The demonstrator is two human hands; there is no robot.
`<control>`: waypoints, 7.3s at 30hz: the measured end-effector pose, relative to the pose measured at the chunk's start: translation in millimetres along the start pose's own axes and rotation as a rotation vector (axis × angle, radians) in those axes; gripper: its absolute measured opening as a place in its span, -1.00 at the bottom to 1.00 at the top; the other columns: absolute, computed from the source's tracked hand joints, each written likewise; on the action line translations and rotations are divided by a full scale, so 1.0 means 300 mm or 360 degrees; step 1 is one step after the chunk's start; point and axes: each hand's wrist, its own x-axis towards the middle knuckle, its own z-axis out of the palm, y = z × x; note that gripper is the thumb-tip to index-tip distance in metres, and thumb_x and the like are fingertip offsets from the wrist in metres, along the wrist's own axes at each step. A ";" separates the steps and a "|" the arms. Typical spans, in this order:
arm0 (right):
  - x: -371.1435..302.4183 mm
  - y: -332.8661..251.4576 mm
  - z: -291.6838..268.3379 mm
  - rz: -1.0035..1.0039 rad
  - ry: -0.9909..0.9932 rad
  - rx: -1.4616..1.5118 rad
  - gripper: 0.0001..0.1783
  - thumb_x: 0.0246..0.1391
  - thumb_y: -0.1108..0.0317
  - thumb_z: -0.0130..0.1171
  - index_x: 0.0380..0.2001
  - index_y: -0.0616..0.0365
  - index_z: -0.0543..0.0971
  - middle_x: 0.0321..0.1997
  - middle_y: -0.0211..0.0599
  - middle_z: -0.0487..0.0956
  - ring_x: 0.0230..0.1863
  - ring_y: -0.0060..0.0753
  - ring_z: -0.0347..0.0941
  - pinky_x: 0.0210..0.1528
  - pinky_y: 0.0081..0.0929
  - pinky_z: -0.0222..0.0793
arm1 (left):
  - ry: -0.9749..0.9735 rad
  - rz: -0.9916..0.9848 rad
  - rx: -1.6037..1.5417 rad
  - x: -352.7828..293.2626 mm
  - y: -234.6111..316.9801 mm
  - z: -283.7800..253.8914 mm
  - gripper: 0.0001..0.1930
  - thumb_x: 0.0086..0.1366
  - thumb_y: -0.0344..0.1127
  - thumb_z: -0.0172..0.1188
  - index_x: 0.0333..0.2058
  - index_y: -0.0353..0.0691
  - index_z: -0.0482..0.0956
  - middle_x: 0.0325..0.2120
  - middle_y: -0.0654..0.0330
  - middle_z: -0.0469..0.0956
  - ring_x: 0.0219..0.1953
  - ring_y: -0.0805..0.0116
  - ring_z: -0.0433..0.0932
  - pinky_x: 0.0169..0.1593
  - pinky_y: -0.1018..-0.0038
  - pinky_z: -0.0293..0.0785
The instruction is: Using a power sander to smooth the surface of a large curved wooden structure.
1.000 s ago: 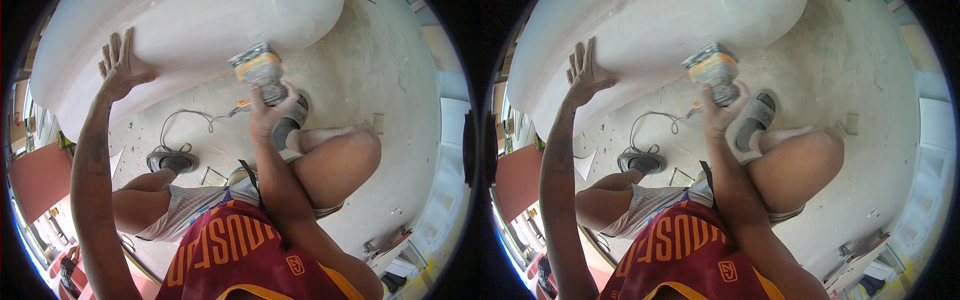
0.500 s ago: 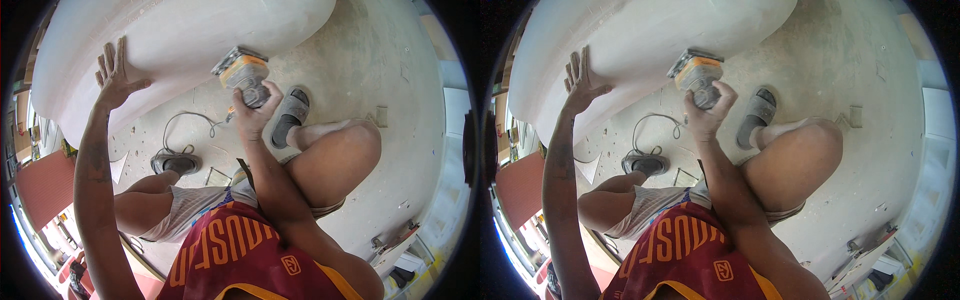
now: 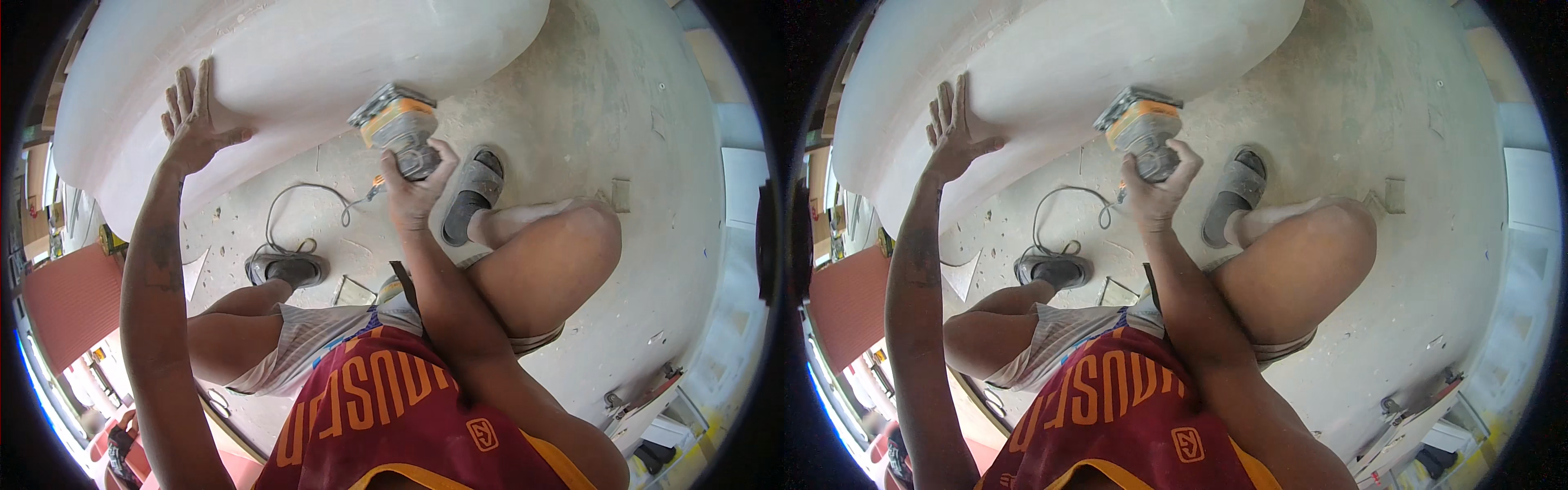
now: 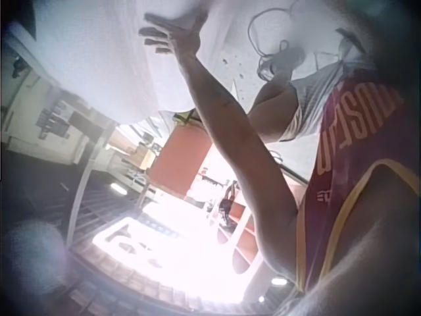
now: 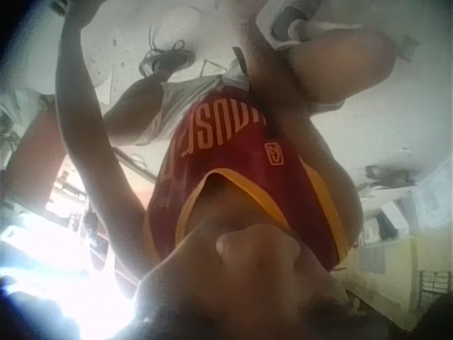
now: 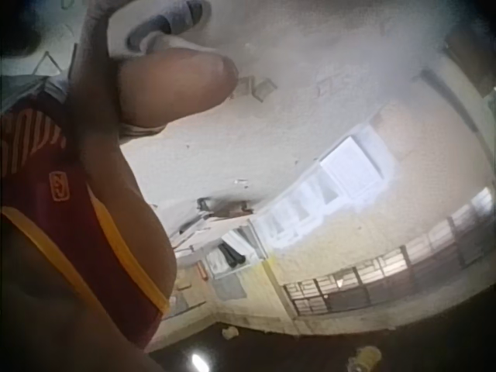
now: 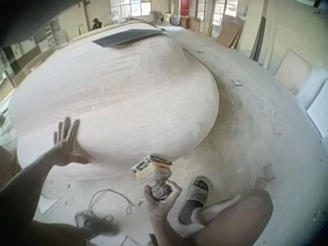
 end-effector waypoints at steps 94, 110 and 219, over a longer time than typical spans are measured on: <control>-0.005 -0.329 0.170 -0.0453 -0.0725 -0.0713 -0.23 -0.29 0.40 0.57 0.07 -0.04 0.45 0.12 -0.06 0.33 0.12 0.05 0.44 -0.07 -0.11 0.60 | -0.0083 -0.0070 -0.0017 -0.003 0.025 -0.020 0.44 -0.12 0.35 0.52 0.51 0.25 -0.40 0.50 -0.14 -0.54 0.51 -0.29 -0.59 0.40 -0.40 -0.43; 0.469 -0.321 -0.077 0.0242 0.0259 -0.0034 -0.35 -0.03 0.36 0.40 0.09 0.31 0.35 0.01 -0.05 0.39 0.01 -0.31 0.39 0.09 -0.28 0.40 | -0.0068 -0.0075 -0.0025 -0.011 0.023 -0.027 0.44 -0.12 0.34 0.53 0.51 0.25 -0.39 0.51 -0.13 -0.54 0.51 -0.29 -0.59 0.40 -0.39 -0.45; 0.536 -0.315 -0.078 0.0177 0.0225 -0.0008 -0.34 -0.04 0.34 0.42 0.10 0.27 0.36 0.03 -0.08 0.40 0.02 -0.27 0.42 0.07 -0.29 0.43 | -0.0212 0.0062 -0.0541 -0.063 0.128 -0.118 0.19 0.06 0.42 0.35 0.49 0.01 -0.07 0.51 -0.12 -0.29 0.52 -0.21 -0.27 0.44 -0.28 -0.18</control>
